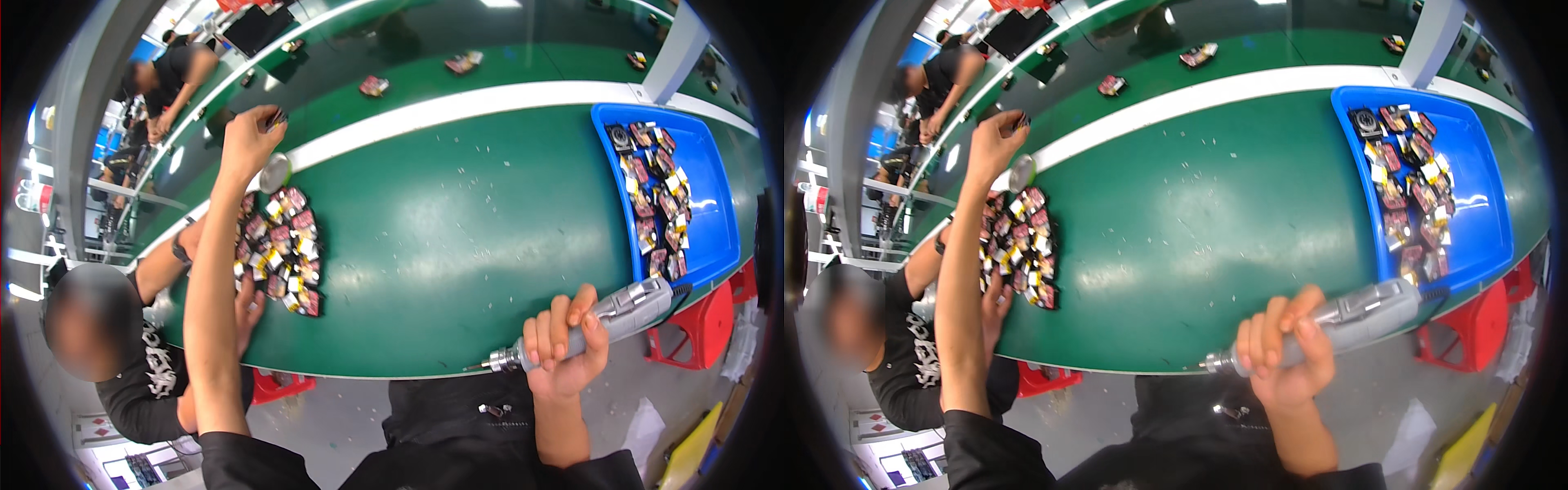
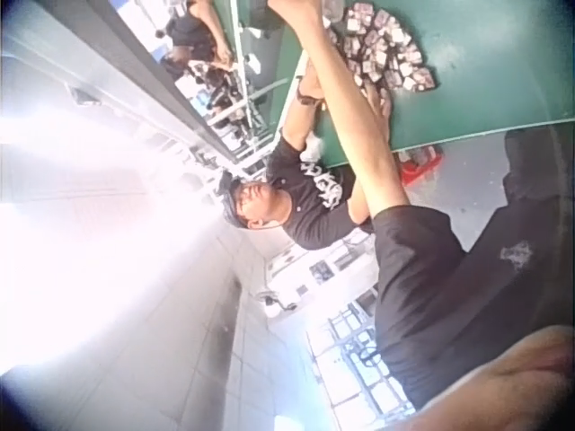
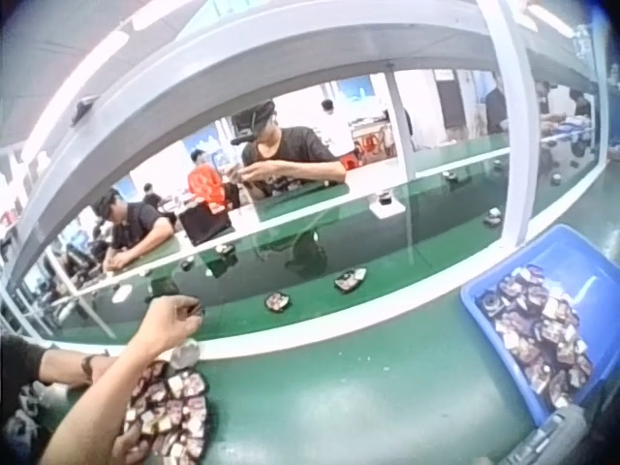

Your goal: Using an electric screwdriver to fasten screws onto small electronic components on an assembly line.

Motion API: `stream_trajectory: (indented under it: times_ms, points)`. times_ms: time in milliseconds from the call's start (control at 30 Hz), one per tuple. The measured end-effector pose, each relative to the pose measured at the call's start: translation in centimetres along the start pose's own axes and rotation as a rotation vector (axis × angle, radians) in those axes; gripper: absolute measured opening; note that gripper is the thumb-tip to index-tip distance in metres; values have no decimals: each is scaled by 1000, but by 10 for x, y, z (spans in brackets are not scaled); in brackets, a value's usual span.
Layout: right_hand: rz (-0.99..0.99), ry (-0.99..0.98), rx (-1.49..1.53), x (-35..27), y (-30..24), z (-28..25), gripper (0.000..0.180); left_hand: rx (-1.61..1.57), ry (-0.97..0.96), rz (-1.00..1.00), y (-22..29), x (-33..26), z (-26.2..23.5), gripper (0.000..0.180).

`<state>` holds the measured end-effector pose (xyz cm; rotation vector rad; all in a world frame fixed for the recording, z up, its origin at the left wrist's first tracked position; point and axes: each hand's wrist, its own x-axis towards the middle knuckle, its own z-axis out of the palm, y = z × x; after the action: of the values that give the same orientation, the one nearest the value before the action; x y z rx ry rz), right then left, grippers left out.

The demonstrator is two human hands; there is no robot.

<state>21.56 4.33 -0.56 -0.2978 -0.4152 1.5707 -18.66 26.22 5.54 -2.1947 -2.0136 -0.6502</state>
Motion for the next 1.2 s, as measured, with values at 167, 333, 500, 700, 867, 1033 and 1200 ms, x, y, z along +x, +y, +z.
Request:
stream_trajectory:
  times_ms: [167, 333, 500, 700, 867, 1033, 1200]
  points:
    - [-14, 36, -35, -9, -7, -9, 15, -255, -137, 471, 151, -106, -14, 50]
    - [24, 55, -49, -25, -7, -4, 15, -524, -415, 474, 212, -215, -16, 65]
    - [90, 63, -76, -35, 2, 8, 18, -462, -369, 481, 217, -227, -6, 51]
    - [104, -21, -36, -46, 14, 5, 11, -401, -204, 553, 214, -228, 4, 39]
    - [124, 71, -64, -57, 28, 14, 10, -324, -200, 525, 220, -233, 2, 31]
    - [178, 122, -180, -64, 40, 17, 15, -268, -100, 653, 219, -237, 11, 29]
    - [190, 219, -249, -62, 46, 22, 15, -323, -132, 588, 225, -235, 9, 34]
